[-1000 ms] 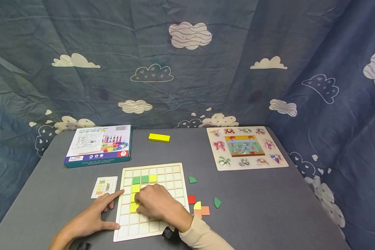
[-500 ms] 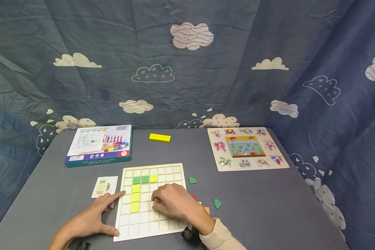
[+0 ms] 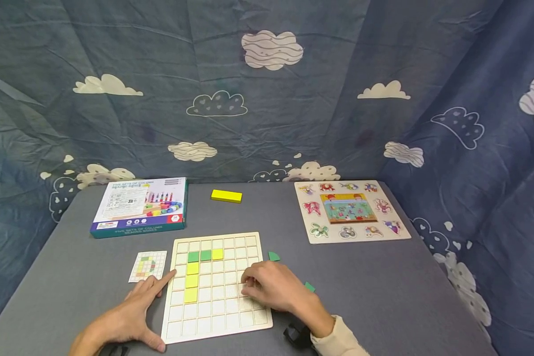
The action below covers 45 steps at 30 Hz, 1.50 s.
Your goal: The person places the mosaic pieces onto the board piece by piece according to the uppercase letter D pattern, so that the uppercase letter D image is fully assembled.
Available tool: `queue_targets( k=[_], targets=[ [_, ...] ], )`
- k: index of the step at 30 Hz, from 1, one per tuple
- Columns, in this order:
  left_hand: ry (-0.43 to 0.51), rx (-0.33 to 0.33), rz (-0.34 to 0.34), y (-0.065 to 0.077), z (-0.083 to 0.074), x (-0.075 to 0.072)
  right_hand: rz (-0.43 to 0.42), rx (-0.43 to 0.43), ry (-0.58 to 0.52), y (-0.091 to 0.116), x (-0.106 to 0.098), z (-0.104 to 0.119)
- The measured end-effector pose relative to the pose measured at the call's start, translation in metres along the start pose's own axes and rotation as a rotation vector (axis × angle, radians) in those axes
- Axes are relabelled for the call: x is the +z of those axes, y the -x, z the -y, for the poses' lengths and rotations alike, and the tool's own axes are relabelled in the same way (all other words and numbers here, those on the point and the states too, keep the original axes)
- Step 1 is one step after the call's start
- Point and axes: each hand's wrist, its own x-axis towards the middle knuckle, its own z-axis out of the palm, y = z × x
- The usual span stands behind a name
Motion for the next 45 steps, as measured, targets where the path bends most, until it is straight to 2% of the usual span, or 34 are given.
queue_targets(
  k=[3,7,16,23,27,31,38,45],
  targets=[
    [-0.051,0.036,-0.018,-0.001,0.000,0.001,0.015,0.032,-0.029,0.007,-0.005,-0.006],
    [-0.056,0.049,-0.025,-0.001,0.000,0.002,0.039,0.056,-0.087,0.017,-0.011,-0.013],
    [-0.045,0.033,-0.022,-0.002,0.000,0.002,0.037,0.081,-0.073,0.043,-0.013,-0.028],
    [-0.010,-0.030,-0.015,-0.001,-0.001,0.002,0.069,0.159,-0.074,0.061,-0.015,-0.035],
    [0.007,-0.037,-0.004,0.000,0.000,0.001,0.077,0.184,-0.100,0.069,-0.017,-0.039],
    [0.012,-0.020,-0.002,0.001,0.001,0.000,0.092,0.209,-0.114,0.075,-0.018,-0.043],
    [-0.042,0.056,-0.012,0.001,0.003,-0.001,0.085,0.209,-0.125,0.081,-0.017,-0.047],
    [-0.031,0.034,-0.001,-0.001,0.002,0.000,0.094,0.203,-0.120,0.082,-0.017,-0.048]
  ],
)
